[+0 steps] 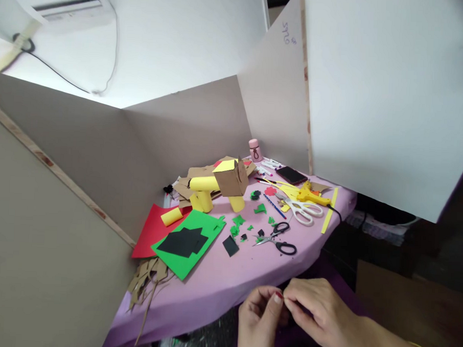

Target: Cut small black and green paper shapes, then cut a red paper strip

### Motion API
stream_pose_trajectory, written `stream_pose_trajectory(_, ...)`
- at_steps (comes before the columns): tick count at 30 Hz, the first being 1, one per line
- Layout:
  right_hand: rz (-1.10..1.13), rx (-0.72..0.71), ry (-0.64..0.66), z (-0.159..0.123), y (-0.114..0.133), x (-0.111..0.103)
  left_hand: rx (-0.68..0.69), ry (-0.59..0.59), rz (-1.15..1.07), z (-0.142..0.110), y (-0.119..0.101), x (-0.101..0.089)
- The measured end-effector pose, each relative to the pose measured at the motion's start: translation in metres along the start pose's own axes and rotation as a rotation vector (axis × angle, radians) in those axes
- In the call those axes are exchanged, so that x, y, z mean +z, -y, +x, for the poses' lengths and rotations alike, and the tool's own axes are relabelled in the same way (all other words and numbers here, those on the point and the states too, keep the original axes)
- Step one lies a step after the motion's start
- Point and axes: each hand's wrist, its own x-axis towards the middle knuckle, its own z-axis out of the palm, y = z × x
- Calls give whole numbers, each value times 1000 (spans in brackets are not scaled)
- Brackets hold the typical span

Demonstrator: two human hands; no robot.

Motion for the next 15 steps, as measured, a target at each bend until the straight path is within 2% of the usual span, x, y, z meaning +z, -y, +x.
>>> stream_pose_trajectory(6,270,187,-27,1,-2,-1,89,-70,81,-4,-2,3)
stream_pose_trajectory(11,436,313,-46,1,-9,5,-41,-49,22,-9,-15,7)
stream_pose_trajectory(15,463,314,-42,-1,-9,6,-68,-15,39,-9,-20,5)
